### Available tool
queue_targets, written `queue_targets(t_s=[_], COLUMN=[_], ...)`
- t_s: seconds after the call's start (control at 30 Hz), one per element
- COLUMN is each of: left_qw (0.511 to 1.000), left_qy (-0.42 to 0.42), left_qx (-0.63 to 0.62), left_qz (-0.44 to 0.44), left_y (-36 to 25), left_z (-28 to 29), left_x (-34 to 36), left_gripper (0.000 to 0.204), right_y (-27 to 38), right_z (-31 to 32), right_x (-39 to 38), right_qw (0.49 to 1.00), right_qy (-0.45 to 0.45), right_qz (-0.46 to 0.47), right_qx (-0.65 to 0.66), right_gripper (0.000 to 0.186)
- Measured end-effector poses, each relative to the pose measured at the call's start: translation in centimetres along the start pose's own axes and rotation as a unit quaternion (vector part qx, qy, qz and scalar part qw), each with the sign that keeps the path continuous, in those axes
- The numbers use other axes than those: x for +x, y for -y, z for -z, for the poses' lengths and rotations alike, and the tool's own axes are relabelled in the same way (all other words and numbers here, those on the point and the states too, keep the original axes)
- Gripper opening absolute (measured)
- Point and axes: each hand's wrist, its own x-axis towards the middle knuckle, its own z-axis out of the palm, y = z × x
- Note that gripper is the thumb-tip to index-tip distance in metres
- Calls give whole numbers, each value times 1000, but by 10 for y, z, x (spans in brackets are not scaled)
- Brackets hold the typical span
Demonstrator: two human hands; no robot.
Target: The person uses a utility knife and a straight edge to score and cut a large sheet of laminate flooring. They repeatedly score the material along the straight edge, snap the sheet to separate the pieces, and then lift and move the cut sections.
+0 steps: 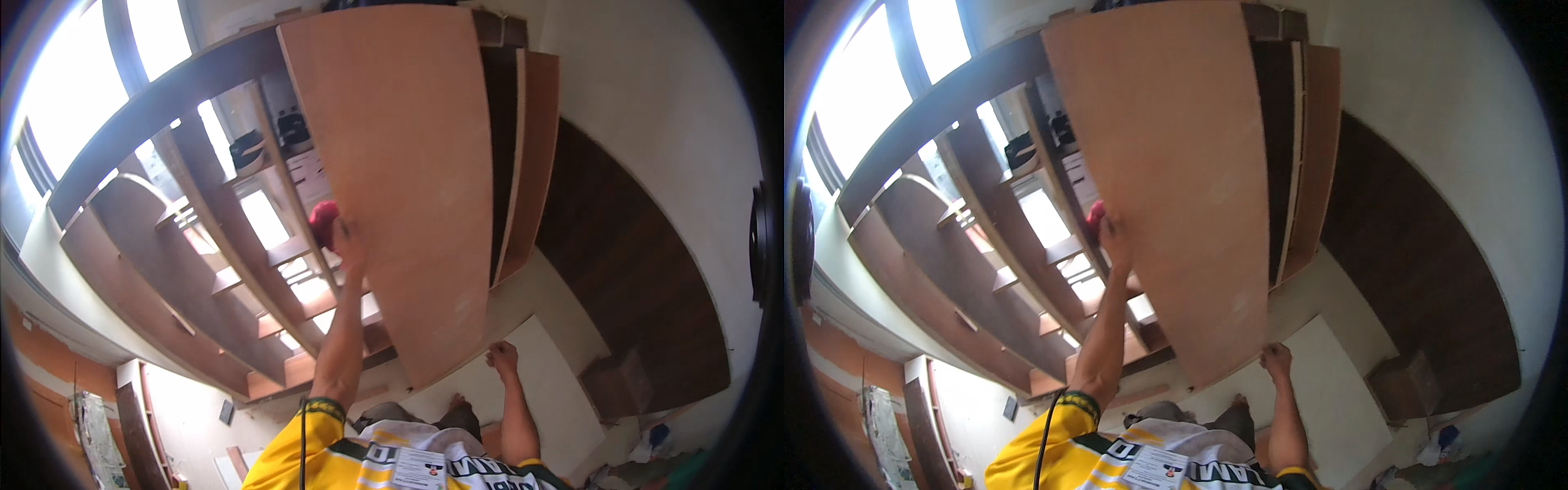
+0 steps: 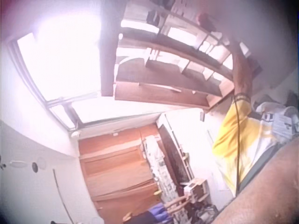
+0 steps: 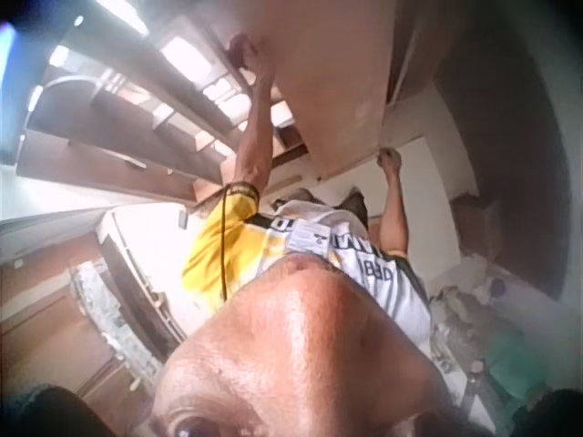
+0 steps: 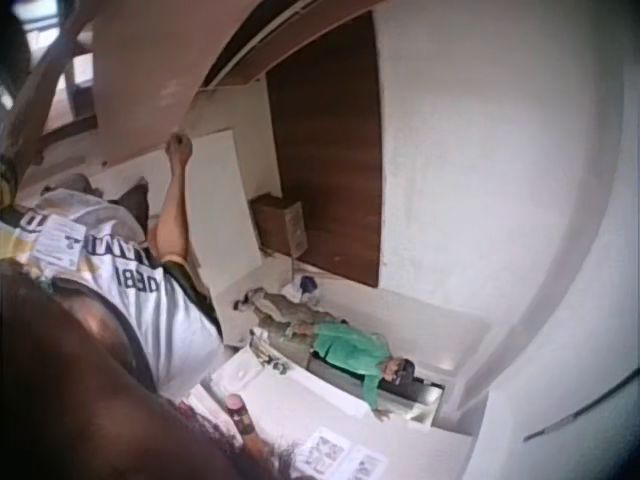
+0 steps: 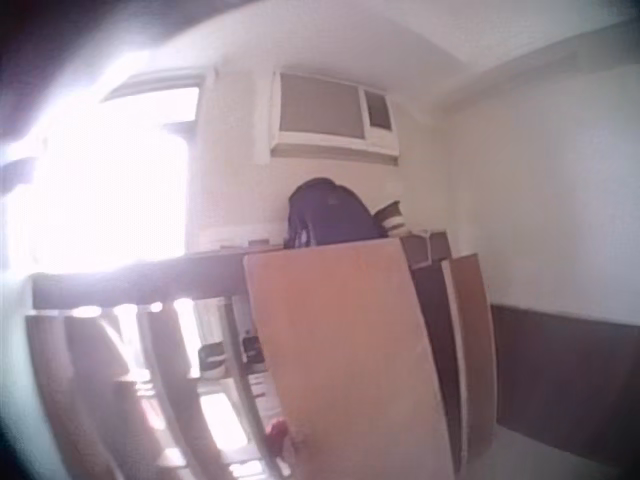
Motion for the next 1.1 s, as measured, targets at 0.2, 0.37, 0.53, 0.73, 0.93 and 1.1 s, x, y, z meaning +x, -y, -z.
queue_targets(t_s=[0.2, 0.37, 0.53, 0.73, 0.93, 1.1], left_qw=[988, 973, 935, 949, 809, 614], left_qy=[46, -125, -286, -177, -94, -66], left_qx=[-112, 181, 177, 260, 322, 203], left_qz=[100, -64, -114, -2, 483, 760], left_y=[-14, 25, -41, -4, 110, -11], left_z=[-22, -35, -55, -23, 68, 95], left_x=[0, 6, -24, -145, -549, -778], left_gripper=[41, 47, 38, 47, 57, 53], right_y=[148, 305, 403, 417, 374, 333], right_z=[-6, -62, -103, -145, -164, -141], right_x=[206, 337, 363, 263, 162, 141], right_qw=[964, 900, 905, 806, 759, 754], right_qy=[7, 11, 56, 190, 274, 262], right_qz=[220, 410, 390, 545, 576, 584], right_qx=[-146, -148, -160, -133, -127, -149], right_gripper=[25, 74, 75, 64, 62, 60])
